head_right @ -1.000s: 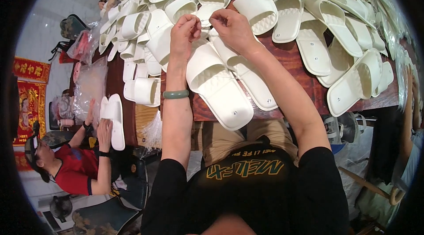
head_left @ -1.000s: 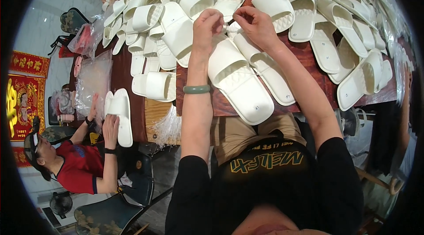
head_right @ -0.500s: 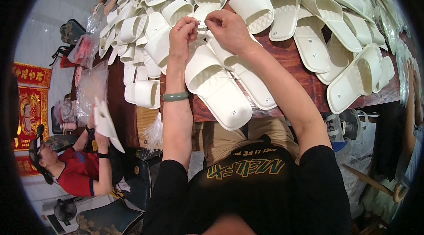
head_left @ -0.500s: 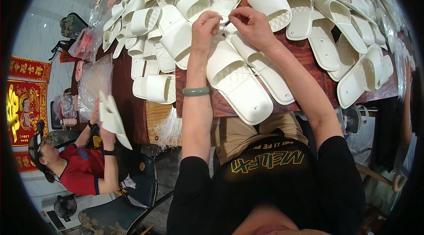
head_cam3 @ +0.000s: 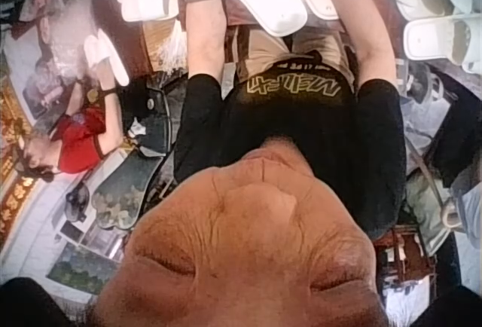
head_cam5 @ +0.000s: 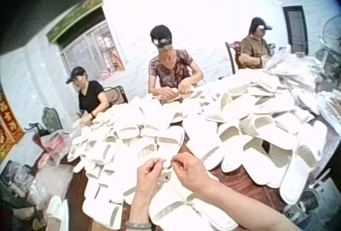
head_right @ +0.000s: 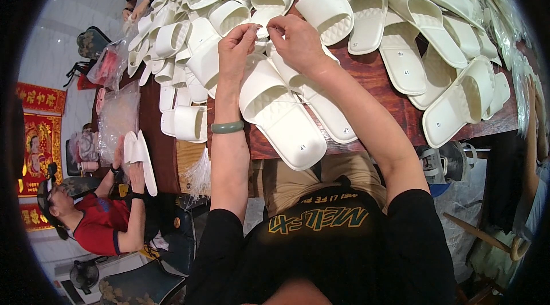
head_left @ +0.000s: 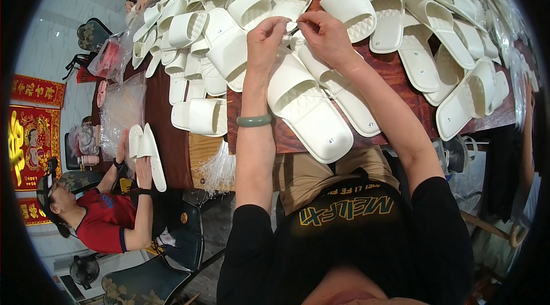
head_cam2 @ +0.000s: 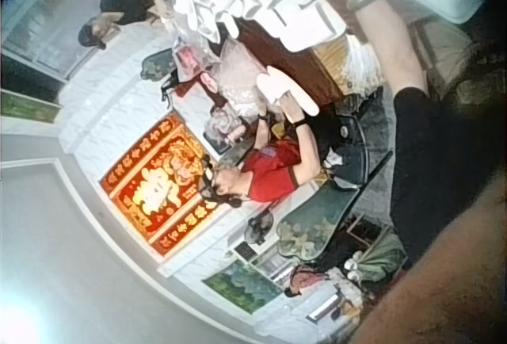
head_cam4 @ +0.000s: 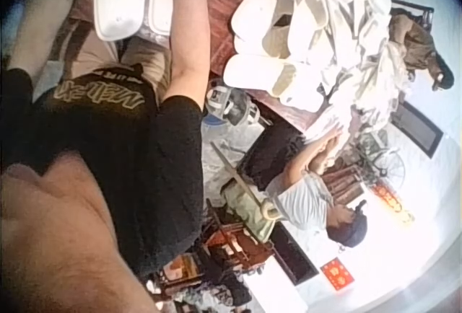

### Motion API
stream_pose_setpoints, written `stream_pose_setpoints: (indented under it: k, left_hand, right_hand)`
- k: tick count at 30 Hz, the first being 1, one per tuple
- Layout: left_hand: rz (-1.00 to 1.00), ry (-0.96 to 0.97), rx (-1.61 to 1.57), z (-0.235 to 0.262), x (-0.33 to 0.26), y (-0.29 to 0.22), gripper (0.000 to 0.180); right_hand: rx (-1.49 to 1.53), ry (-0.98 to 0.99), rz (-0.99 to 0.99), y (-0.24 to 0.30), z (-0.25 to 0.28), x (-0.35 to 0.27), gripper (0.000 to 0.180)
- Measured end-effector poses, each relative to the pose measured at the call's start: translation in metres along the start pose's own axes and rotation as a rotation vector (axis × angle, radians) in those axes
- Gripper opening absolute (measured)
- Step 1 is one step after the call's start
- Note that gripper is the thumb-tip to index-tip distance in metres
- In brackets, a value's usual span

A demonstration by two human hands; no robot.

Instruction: Manually trimming excess threads and inspecting white rubber slippers at a manufacturing table.

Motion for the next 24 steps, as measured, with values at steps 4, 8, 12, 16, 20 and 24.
stream_pose_setpoints:
  k: [4,8,12,16,20,24]
  left_hand:
    - [-0.018,-0.045,0.032,0.0,-0.0008,-0.0009,0.014]
    - [0.001,-0.023,0.009,-0.0008,0.0002,-0.0013,0.015]
    - [0.076,-0.018,-0.129,0.0006,0.0,-0.0034,0.017]
    - [0.091,-0.009,-0.15,0.0026,0.0005,-0.0004,0.017]
    - [0.083,0.003,-0.144,0.0042,0.0005,-0.0007,0.016]
    - [0.108,0.022,-0.149,0.0018,-0.0004,-0.001,0.017]
  right_hand:
    - [-0.013,-0.001,0.023,0.0043,0.0016,-0.0003,0.015]
    - [-0.037,-0.034,0.023,0.003,0.0022,-0.0004,0.015]
    - [-0.031,-0.046,0.032,0.0007,0.0009,0.001,0.015]
    - [0.008,-0.043,0.029,0.0009,-0.0002,0.0,0.015]
    - [0.056,-0.02,0.041,0.0027,-0.0002,-0.0004,0.015]
    - [0.043,-0.015,0.036,0.0018,0.0002,-0.0007,0.016]
Point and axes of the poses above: each hand's wrist, its own x-axis towards the middle knuckle, its own z-axis out of the back of the hand, y = z × x, the point moved 2 cm from there along x, towards the middle knuckle, and after that the axes turned 11 degrees about -x, right-handed, at the moved point
